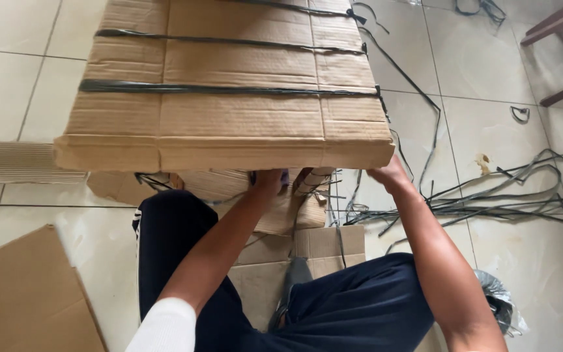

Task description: The person ties plastic straps around cardboard protectors on a wooden chair.

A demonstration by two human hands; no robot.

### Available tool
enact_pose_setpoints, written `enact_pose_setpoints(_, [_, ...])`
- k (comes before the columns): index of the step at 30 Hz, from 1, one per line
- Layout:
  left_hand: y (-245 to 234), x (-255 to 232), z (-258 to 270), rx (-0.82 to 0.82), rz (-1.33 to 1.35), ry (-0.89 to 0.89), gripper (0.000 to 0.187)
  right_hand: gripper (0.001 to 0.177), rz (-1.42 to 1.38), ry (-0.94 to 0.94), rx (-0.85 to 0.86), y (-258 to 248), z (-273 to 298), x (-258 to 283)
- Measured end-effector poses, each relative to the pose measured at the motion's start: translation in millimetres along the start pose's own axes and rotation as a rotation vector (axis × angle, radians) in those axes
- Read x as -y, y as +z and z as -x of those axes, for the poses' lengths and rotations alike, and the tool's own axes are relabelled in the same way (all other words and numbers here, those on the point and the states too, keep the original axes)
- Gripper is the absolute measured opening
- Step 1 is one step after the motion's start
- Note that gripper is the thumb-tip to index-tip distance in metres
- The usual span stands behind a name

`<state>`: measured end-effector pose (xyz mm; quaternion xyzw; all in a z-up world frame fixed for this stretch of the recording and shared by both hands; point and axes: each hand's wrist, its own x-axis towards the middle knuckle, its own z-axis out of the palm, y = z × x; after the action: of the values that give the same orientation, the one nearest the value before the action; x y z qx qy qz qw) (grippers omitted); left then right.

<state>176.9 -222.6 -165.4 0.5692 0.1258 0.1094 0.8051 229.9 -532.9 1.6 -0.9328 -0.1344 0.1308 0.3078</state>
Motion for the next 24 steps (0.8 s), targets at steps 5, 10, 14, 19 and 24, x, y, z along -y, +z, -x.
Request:
enact_pose_setpoints(5, [24.0,6.8,-28.3,0.055,-0.138,0.021,0.031,0.046,-1.029,0.081,-0.123,29.6,-40.8,-56.0])
enact_pose_setpoints(10, [-9.4,-15.9,-28.6,0.086,-0.283,0.057,0.034,0.042,-0.876,0.016,-0.187,18.5,-46.8,-23.5])
enact_pose_setpoints(14, [-47.6,-33.9,-19.5,0.101,-0.404,0.075,0.037,0.039,-0.727,-0.042,-0.239,10.2,-61.7,-25.6])
enact_pose_setpoints(19, [-103.5,-42.0,-6.9,0.114,-0.556,0.091,0.04,0.036,-0.542,-0.118,-0.296,-3.7,-87.7,-42.2])
enact_pose_setpoints(24, [-169.1,-40.3,10.2,0.122,-0.715,0.107,0.044,0.034,-0.365,-0.205,-0.351,-9.9,-135.4,-72.8])
